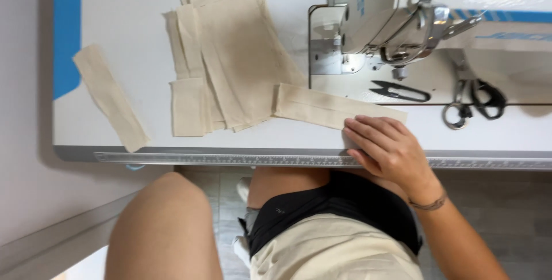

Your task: Folding and aligning fabric strips on a sewing machine table

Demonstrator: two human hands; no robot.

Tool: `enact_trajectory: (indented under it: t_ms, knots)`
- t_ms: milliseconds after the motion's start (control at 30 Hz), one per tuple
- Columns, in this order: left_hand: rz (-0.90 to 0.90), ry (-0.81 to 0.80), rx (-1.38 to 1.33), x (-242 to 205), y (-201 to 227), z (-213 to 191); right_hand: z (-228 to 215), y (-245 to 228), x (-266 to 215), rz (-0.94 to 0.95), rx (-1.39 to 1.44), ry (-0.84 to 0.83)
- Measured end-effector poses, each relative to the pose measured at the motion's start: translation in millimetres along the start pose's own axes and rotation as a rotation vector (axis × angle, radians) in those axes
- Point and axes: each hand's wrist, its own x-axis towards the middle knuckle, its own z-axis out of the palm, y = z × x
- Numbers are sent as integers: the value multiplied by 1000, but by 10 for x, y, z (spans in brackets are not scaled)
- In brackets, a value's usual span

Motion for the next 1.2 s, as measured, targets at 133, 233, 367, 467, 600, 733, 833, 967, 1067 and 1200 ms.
enact_trajectory:
  t_ms: [133,233,367,467,600,733,833,967,1067,1200]
  knots:
    - [27,-12,-31,-427,-95,436,32,-94,9,44,-30,-35]
    - [49,6,-37,-749,-156,778,40,-232,44,77,-69,-25]
    - [-17,-210,69,-1243,-368,1138,-8,-484,63,183,-112,-219]
    - [-120,-551,190,-1676,-580,1171,-3,-527,-46,267,-176,-288]
    - [-132,-631,196,-1880,-721,1031,-57,-491,-184,215,-316,-427]
    - [-158,-621,143,-1831,-627,989,-183,-641,-185,298,-242,-560]
    - [-297,-444,97,-1803,-344,1011,-248,-744,35,265,-79,-334]
    - [-914,-839,-395,-1896,-90,1085,-192,-871,266,158,-52,-82]
    - [-1214,-847,-620,-1930,-111,1204,-139,-966,314,49,-9,-4]
    - [-1269,-688,-708,-1588,-102,1310,-160,-1011,292,-109,12,10]
